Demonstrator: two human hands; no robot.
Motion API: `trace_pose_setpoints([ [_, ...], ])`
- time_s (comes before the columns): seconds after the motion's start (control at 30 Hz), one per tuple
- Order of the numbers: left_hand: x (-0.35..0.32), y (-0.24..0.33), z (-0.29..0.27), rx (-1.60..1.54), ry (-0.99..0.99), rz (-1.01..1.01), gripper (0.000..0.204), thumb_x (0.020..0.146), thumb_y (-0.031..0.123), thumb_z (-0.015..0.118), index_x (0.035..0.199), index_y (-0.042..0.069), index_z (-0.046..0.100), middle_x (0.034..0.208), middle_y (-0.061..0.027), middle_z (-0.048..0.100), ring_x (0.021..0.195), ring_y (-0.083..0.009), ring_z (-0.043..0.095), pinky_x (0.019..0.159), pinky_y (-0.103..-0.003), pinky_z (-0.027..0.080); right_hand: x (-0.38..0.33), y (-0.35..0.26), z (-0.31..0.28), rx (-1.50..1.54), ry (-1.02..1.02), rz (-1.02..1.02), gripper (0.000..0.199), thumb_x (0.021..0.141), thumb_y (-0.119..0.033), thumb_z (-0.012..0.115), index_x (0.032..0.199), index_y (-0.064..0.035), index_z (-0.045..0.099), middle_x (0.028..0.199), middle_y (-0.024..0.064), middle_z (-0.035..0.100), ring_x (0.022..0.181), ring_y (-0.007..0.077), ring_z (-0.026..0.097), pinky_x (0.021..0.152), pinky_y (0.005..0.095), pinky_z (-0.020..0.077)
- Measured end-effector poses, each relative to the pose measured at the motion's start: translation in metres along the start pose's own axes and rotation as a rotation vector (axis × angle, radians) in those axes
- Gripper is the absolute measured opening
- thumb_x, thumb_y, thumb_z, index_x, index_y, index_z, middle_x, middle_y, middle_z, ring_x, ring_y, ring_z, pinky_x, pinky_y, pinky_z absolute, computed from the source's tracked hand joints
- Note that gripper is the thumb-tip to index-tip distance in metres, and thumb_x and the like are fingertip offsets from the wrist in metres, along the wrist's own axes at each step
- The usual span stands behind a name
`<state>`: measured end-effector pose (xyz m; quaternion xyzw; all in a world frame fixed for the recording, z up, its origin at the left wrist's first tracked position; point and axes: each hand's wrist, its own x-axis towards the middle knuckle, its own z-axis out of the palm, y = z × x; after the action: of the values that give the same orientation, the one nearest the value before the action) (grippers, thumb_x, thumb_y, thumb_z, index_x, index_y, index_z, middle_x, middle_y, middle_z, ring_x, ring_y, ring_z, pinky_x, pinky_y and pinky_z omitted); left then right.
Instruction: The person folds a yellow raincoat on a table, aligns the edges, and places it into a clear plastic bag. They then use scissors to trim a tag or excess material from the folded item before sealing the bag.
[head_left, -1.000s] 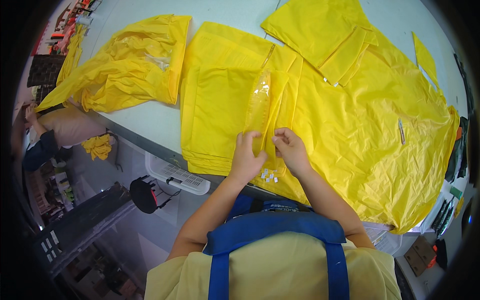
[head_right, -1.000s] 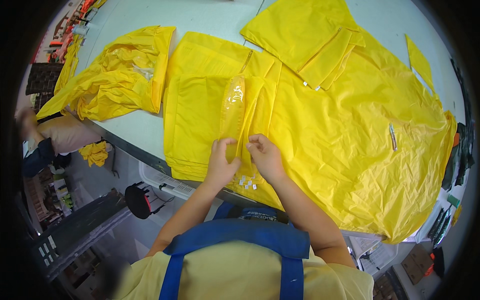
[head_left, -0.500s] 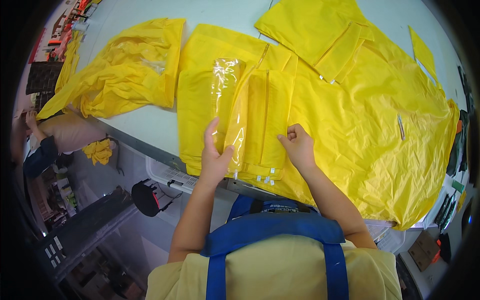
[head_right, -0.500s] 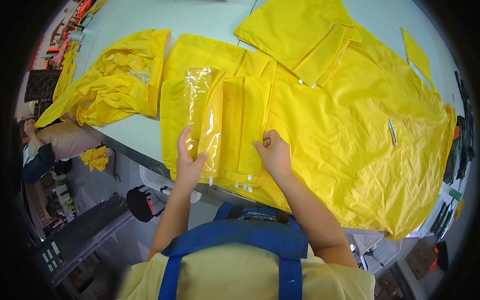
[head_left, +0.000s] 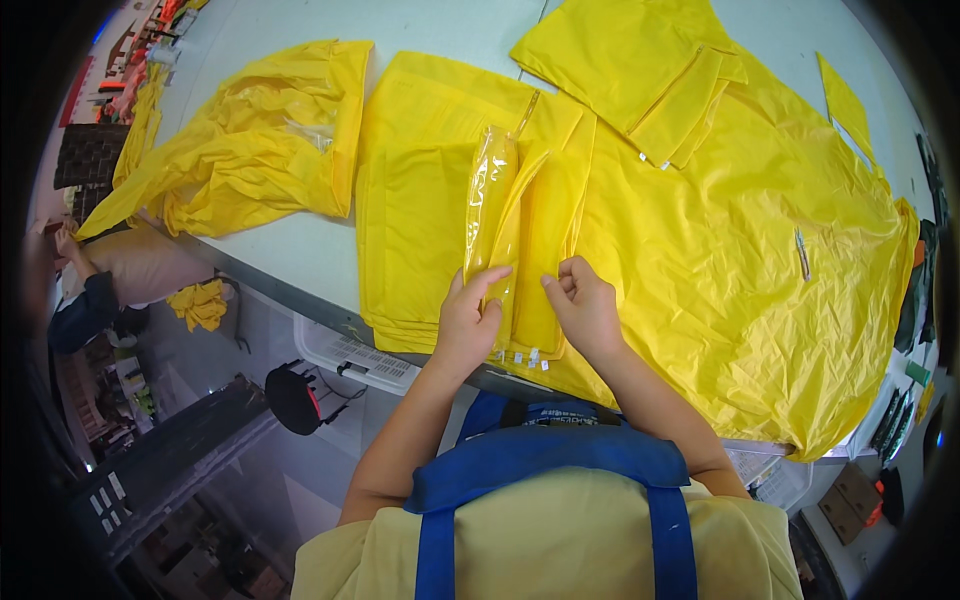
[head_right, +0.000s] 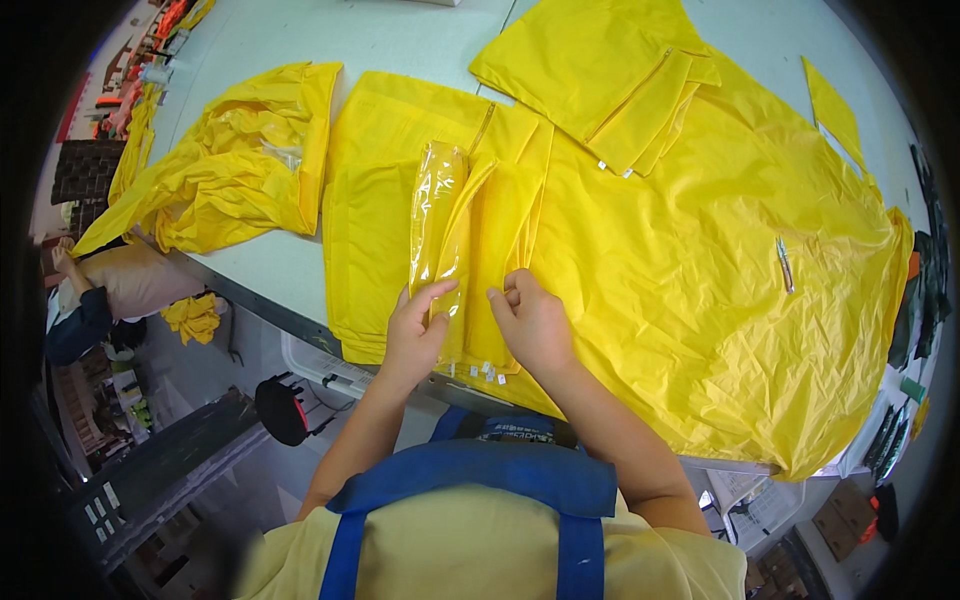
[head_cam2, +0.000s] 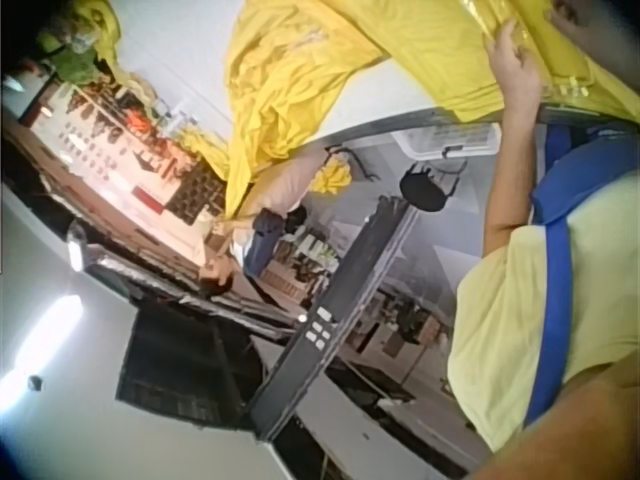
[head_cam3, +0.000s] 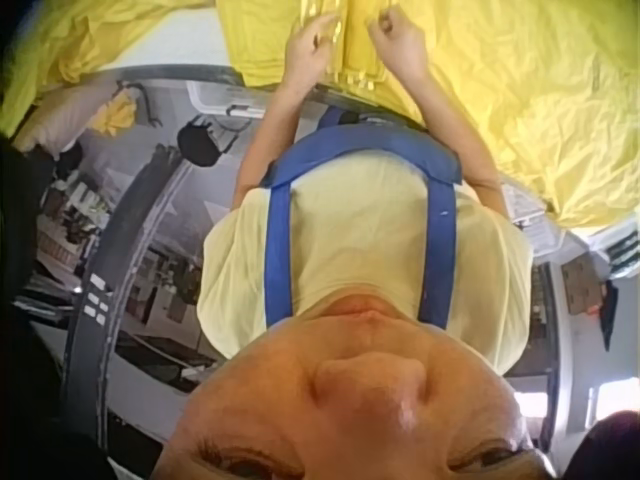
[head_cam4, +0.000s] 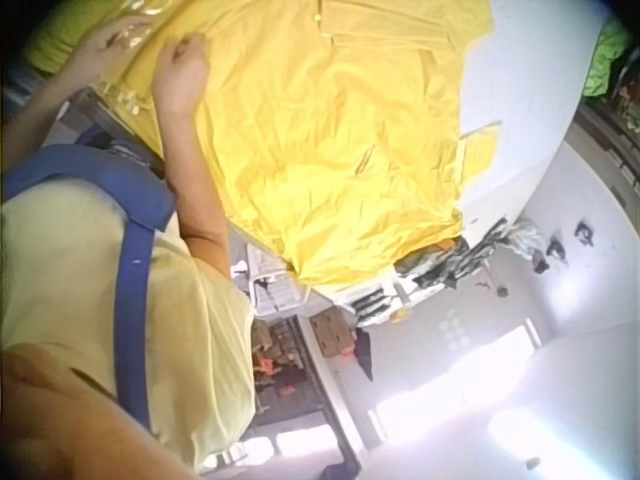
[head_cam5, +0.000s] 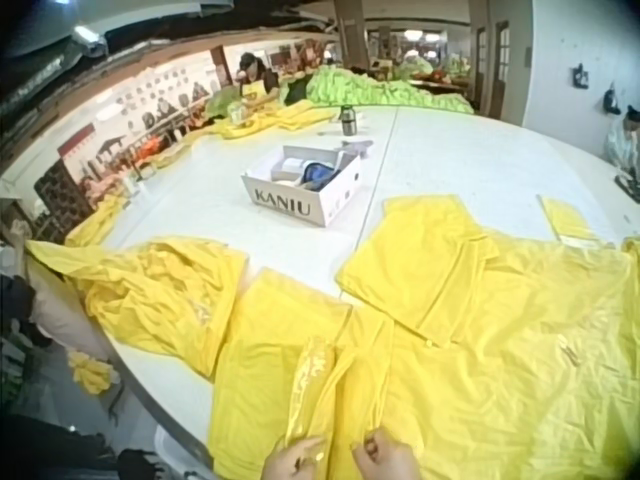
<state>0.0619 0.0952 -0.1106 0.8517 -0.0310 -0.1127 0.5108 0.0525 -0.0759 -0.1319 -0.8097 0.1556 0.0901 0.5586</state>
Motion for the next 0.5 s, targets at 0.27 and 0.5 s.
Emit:
trace_pose_setpoints([
  [0.27,-0.0006,0.0016,-0.0002,0.013,-0.008,-0.014,0.039,0.078,-0.006,0.053,0.115,0.005,0.061,0.105,-0.0149,0.056,0.098,-0.0267,0.057,0.086,-0.030,0.043,-0.0008,0.0004,0.0020,0.015,-0.003,-0.026,0.016,0.085,-0.010,0.067,0.086,0.0008,0.055,0.062,0.0039,0.054,0.054,0.0069,0.048,0.051,0.0237,0.0415],
  [0.5,-0.0011,-0.0001,-0.0011,0.069,0.011,0.053,0.042,0.078,-0.006,0.052,0.117,0.006,0.060,0.105,-0.0169,0.056,0.080,-0.0248,0.058,0.069,-0.029,0.046,-0.0004,0.0032,0.0028,0.006,-0.006,-0.048,0.020,0.084,-0.015,0.067,0.087,-0.0003,0.054,0.064,0.0135,0.060,0.053,0.0244,0.060,0.050,0.0340,0.0468],
])
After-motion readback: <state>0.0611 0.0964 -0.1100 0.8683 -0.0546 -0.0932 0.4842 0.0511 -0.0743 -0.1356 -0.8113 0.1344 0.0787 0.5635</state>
